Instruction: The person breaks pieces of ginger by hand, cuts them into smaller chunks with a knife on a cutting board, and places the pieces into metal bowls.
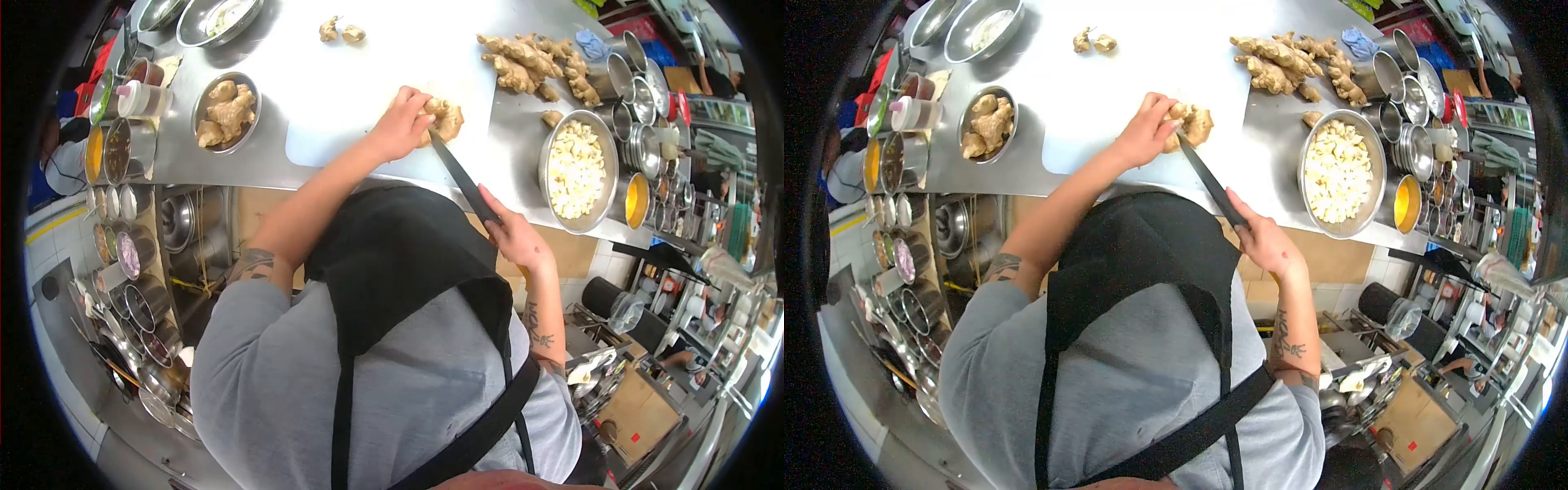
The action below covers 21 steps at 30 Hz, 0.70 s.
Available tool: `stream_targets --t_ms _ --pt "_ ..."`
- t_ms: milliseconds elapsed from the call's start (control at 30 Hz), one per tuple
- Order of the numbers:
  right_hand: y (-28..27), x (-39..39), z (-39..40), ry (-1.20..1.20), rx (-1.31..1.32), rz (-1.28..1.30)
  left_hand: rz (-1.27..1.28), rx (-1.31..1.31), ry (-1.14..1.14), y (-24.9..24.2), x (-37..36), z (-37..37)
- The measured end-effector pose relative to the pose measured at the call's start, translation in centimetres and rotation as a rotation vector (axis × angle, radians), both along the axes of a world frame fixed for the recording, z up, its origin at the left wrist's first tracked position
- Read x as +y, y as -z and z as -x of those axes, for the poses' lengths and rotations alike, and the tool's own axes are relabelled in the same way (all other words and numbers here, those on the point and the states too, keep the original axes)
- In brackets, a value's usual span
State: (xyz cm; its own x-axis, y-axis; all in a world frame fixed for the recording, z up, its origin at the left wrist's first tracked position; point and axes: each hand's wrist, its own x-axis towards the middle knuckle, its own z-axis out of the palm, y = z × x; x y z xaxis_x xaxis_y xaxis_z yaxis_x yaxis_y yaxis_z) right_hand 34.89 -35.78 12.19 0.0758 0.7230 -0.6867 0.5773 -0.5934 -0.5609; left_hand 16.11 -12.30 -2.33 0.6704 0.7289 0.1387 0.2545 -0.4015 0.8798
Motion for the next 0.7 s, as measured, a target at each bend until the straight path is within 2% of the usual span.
stream_targets --t_ms 100,167,267,300,400,467,600,700 --pt "1.3 -1.3 -0.5 -0.066 -0.057 -0.172 0.061 0.040 -0.063 -0.3 0.8 0.9" --pt "1.0 -2.1 -0.8 -0.050 -0.048 -0.157 0.099 0.138 -0.092 -1.6 2.2 1.9" --pt "-0.9 -2.8 -0.8 0.019 -0.027 0.000 0.018 0.401 -0.130 -1.1 4.2 2.7" --pt "-1.4 -3.1 -0.7 0.070 0.009 0.006 -0.184 0.495 -0.176 -2.6 3.7 2.5" --pt "-2.8 -4.4 -0.7 0.222 0.088 -0.023 -0.259 0.272 -0.100 -4.1 4.0 0.9" --pt "-3.5 -4.7 -0.8 0.307 0.083 -0.082 -0.127 0.180 -0.038 -3.7 2.5 -1.4" --pt "-4.5 -3.0 -0.6 0.398 -0.047 -0.158 -0.158 0.593 0.217 -4.4 -0.4 -4.5" --pt "-2.7 -2.4 -1.4 0.349 -0.094 -0.271 -0.099 0.540 0.213 -4.6 -0.8 -4.0"
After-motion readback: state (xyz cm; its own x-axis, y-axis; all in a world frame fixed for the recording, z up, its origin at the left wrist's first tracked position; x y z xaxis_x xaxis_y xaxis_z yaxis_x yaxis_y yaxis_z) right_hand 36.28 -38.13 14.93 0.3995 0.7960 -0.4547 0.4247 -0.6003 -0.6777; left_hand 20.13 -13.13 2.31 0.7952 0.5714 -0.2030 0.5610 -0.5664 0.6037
